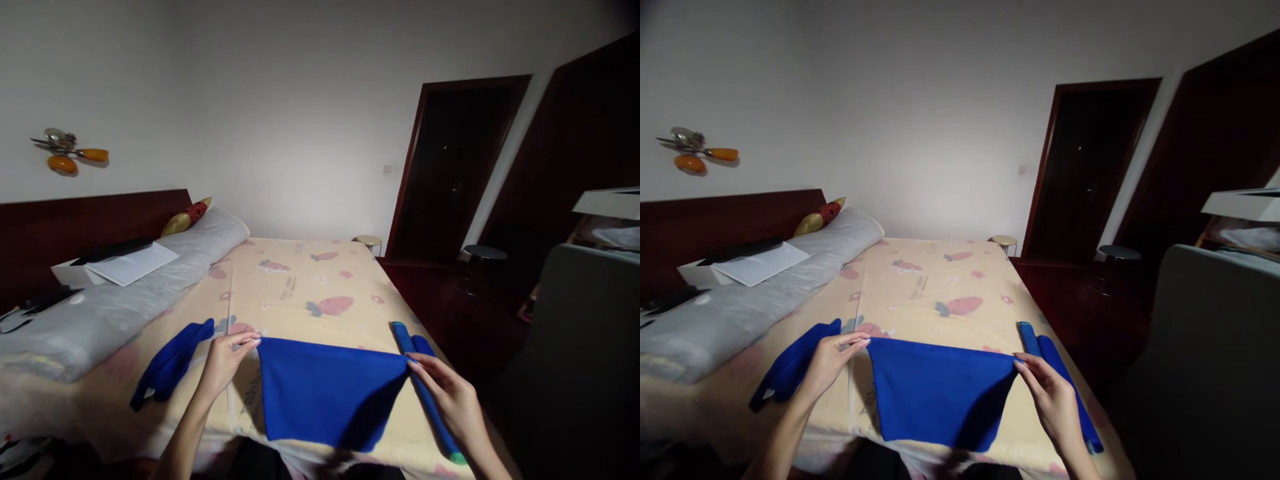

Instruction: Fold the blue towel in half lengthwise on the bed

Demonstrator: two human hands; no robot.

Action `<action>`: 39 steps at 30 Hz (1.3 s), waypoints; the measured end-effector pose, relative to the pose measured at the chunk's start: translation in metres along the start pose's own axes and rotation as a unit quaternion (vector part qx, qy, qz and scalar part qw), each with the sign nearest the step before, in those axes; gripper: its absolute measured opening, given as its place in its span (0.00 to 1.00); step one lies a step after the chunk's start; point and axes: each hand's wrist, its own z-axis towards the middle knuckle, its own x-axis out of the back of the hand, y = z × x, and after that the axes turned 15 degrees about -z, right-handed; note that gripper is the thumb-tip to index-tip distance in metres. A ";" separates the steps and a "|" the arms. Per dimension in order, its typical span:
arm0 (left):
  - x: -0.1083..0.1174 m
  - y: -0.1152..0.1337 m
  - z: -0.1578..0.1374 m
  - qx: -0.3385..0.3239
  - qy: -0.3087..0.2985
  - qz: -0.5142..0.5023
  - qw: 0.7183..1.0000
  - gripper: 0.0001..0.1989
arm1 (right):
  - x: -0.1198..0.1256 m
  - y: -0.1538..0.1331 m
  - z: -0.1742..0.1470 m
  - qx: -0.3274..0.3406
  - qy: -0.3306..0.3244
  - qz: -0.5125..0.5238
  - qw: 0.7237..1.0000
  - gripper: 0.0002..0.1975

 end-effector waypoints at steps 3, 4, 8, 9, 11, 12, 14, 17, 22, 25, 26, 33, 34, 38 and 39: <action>0.001 0.002 -0.001 -0.003 -0.006 -0.001 1.000 0.12 | 0.002 -0.001 -0.002 0.012 0.007 -0.031 0.999 0.24; 0.001 0.003 -0.002 -0.008 -0.007 -0.002 1.000 0.13 | 0.002 -0.002 -0.002 0.015 0.008 -0.035 0.999 0.24; 0.002 0.009 -0.004 -0.059 -0.020 0.001 0.998 0.11 | 0.000 0.000 -0.003 0.026 0.008 -0.049 0.998 0.24; 0.002 0.010 -0.004 -0.074 -0.025 0.002 0.997 0.11 | 0.000 0.001 -0.003 0.029 0.010 -0.055 0.998 0.24; 0.002 0.012 -0.005 -0.088 -0.028 0.004 0.996 0.10 | -0.001 0.003 -0.003 0.036 0.015 -0.070 0.997 0.24; 0.002 0.013 -0.005 -0.088 -0.028 0.005 0.996 0.10 | -0.001 0.004 -0.003 0.039 0.016 -0.078 0.996 0.24; 0.002 0.014 -0.006 -0.082 -0.027 0.008 0.996 0.09 | 0.000 0.005 -0.004 0.044 0.022 -0.096 0.994 0.24; 0.003 0.016 -0.006 -0.079 -0.033 0.011 0.996 0.09 | 0.002 0.003 -0.004 0.049 0.031 -0.115 0.992 0.24; 0.005 0.018 -0.007 -0.090 -0.039 0.018 0.995 0.08 | 0.005 0.000 -0.005 0.057 0.033 -0.124 0.990 0.24; 0.007 0.017 -0.007 -0.092 -0.045 0.013 0.995 0.08 | 0.007 -0.001 -0.005 0.059 0.031 -0.127 0.990 0.23; 0.007 0.017 -0.006 -0.091 -0.047 0.012 0.995 0.08 | 0.008 -0.001 -0.005 0.058 0.029 -0.126 0.990 0.23; 0.006 0.015 -0.006 -0.080 -0.049 0.004 0.996 0.08 | 0.010 0.004 -0.003 0.062 0.007 -0.112 0.992 0.22; 0.006 0.016 -0.006 -0.080 -0.048 0.005 0.996 0.08 | 0.010 0.004 -0.003 0.064 0.007 -0.113 0.991 0.22; 0.007 0.014 -0.005 -0.077 -0.047 0.002 0.996 0.08 | 0.009 0.003 -0.005 0.069 0.002 -0.119 0.990 0.21; 0.007 0.013 -0.005 -0.076 -0.046 -0.001 0.996 0.08 | 0.009 0.002 -0.005 0.071 -0.002 -0.122 0.990 0.21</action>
